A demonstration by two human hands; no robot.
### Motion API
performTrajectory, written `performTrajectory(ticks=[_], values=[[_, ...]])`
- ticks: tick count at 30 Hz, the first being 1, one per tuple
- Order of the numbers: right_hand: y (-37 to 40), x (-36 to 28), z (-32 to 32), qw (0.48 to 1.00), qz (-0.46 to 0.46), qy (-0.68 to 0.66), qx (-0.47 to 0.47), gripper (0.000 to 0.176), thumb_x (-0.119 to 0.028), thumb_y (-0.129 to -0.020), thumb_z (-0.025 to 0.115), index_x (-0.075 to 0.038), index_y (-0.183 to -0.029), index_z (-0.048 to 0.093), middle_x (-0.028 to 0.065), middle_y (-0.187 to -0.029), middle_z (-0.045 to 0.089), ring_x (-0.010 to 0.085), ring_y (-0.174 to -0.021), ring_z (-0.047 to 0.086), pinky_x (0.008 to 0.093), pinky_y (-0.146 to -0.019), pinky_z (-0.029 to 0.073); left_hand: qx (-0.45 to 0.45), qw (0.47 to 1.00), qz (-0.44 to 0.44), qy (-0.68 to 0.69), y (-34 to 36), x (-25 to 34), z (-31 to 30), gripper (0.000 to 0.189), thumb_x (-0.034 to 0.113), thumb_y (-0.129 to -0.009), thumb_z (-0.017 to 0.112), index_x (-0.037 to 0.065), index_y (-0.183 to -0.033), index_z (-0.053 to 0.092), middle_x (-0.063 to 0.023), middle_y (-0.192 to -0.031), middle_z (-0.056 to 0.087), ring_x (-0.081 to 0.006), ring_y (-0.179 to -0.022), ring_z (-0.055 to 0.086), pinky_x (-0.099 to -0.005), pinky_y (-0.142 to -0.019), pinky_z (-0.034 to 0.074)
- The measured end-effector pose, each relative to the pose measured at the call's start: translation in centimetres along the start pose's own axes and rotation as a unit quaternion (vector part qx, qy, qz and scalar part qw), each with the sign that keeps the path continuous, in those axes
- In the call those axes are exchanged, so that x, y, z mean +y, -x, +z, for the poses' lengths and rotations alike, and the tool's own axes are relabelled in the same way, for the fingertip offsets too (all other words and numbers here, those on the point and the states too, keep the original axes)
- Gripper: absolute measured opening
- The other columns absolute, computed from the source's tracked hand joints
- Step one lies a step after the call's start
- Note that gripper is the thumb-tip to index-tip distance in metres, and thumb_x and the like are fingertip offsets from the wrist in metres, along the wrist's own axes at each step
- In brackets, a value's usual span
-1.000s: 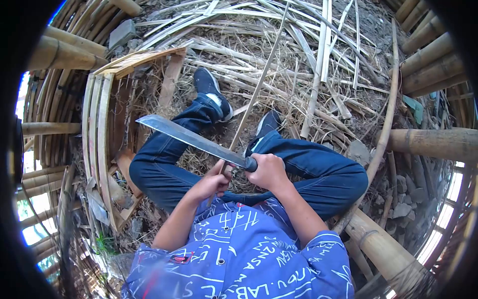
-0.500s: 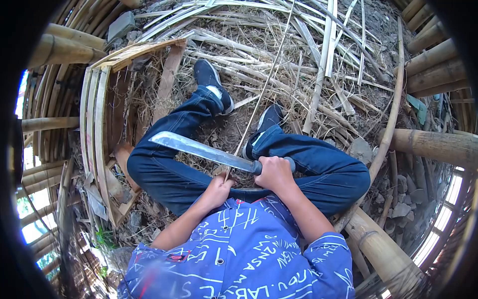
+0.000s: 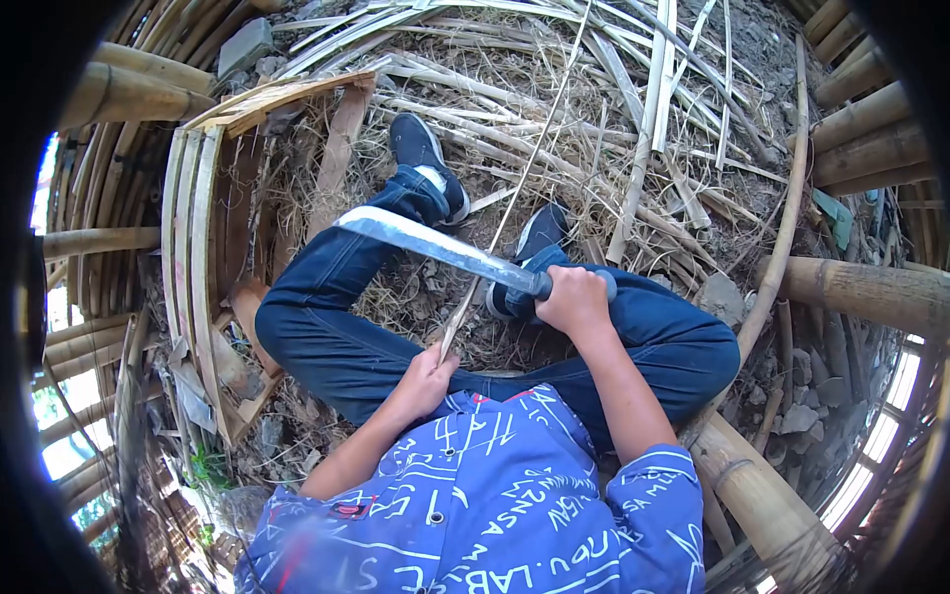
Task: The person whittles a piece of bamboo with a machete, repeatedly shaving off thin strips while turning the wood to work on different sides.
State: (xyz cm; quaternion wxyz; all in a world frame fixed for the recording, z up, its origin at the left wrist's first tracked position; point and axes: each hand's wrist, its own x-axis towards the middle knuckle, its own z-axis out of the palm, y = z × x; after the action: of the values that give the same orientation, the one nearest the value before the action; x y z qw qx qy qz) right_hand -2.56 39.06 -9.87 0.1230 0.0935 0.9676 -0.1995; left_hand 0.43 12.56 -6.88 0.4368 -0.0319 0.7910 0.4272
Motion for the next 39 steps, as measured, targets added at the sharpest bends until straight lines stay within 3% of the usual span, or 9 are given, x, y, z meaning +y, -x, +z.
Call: performTrajectory(ticks=[3,16,18,23,30,34,36,38,39], values=[[-1.0,0.1,-0.2,0.999,-0.039,0.026,-0.011,0.02,-0.026,-0.066,0.068,-0.009,-0.076,0.066,0.0152,-0.075,0.069,0.0345,-0.073,0.068,0.046,-0.068,0.054,0.004,1.0,0.006,0.026,0.3,0.3,-0.6,0.023,0.019,-0.095,0.05,-0.004,-0.095,0.053,-0.0114,-0.074,0.053,-0.0177,-0.073,0.049,-0.0358,-0.069,0.043],[-1.7,0.0,0.8,0.998,-0.051,0.022,-0.01,0.024,-0.027,-0.064,0.072,-0.009,-0.078,0.065,0.0147,-0.076,0.068,0.0336,-0.074,0.068,0.0448,-0.07,0.054,0.012,0.999,-0.013,0.03,1.0,0.1,-1.3,0.023,0.019,-0.094,0.051,-0.004,-0.091,0.051,-0.0109,-0.072,0.052,-0.0171,-0.071,0.047,-0.036,-0.067,0.042],[-2.4,0.2,0.2,0.999,-0.005,0.046,-0.016,0.025,-0.029,-0.065,0.072,-0.009,-0.08,0.066,0.0161,-0.078,0.069,0.0355,-0.076,0.068,0.0464,-0.073,0.054,0.024,0.999,0.024,0.006,1.4,-1.0,-0.9,0.023,0.02,-0.095,0.053,-0.003,-0.094,0.052,-0.0168,-0.069,0.055,-0.0226,-0.066,0.051,-0.039,-0.064,0.043],[-6.8,5.3,-3.0,0.989,0.13,0.048,0.05,0.022,-0.025,-0.072,0.067,-0.009,-0.086,0.072,0.0186,-0.083,0.07,0.0369,-0.083,0.069,0.0464,-0.077,0.055,0.018,1.0,0.011,-0.001,2.7,-1.6,-1.0,0.022,0.018,-0.094,0.054,-0.003,-0.092,0.051,-0.0184,-0.071,0.055,-0.0242,-0.066,0.051,-0.0395,-0.065,0.043],[-11.6,8.2,-5.4,0.987,0.123,0.096,0.042,0.024,-0.025,-0.073,0.066,-0.007,-0.088,0.072,0.0215,-0.09,0.069,0.0384,-0.089,0.067,0.0467,-0.083,0.053,-0.008,1.0,0.022,0.016,3.3,-2.1,-1.6,0.022,0.017,-0.093,0.056,-0.003,-0.09,0.049,-0.0179,-0.071,0.053,-0.0236,-0.066,0.049,-0.0395,-0.065,0.043],[-14.4,9.0,-5.3,0.985,0.147,0.066,0.053,0.026,-0.026,-0.072,0.063,-0.006,-0.088,0.071,0.0213,-0.093,0.07,0.0383,-0.091,0.067,0.0466,-0.084,0.053,0.0,1.0,0.017,0.017,3.8,-1.5,-1.9,0.017,0.014,-0.092,0.055,-0.002,-0.09,0.048,-0.0141,-0.072,0.053,-0.0201,-0.069,0.048,-0.0372,-0.065,0.043],[-15.0,8.3,-6.3,0.984,0.151,0.079,0.042,0.033,-0.024,-0.071,0.064,0.0,-0.093,0.069,0.0224,-0.095,0.07,0.0373,-0.091,0.068,0.0442,-0.085,0.054,-0.006,0.999,0.013,0.031,3.7,-1.5,-2.1,0.016,0.013,-0.092,0.055,-0.002,-0.09,0.048,-0.0126,-0.073,0.052,-0.019,-0.069,0.048,-0.0363,-0.066,0.043],[-16.0,8.7,-6.6,0.982,0.166,0.079,0.04,0.031,-0.022,-0.071,0.063,-0.001,-0.093,0.07,0.0223,-0.095,0.07,0.037,-0.092,0.069,0.0438,-0.084,0.054,-0.016,0.999,-0.017,0.044,3.9,-0.4,-2.2,0.015,0.011,-0.091,0.055,0.0,-0.087,0.045,-0.0033,-0.074,0.043,-0.0126,-0.073,0.04,-0.0309,-0.065,0.038],[-16.3,8.8,-6.8,0.98,0.18,0.068,0.039,0.031,-0.022,-0.072,0.062,-0.001,-0.094,0.07,0.022,-0.096,0.07,0.0368,-0.092,0.068,0.0437,-0.085,0.054,-0.018,0.999,-0.009,0.035,3.9,-0.5,-2.2,0.015,0.011,-0.091,0.055,0.0,-0.087,0.045,-0.0034,-0.074,0.043,-0.0124,-0.073,0.04,-0.0308,-0.065,0.038]])
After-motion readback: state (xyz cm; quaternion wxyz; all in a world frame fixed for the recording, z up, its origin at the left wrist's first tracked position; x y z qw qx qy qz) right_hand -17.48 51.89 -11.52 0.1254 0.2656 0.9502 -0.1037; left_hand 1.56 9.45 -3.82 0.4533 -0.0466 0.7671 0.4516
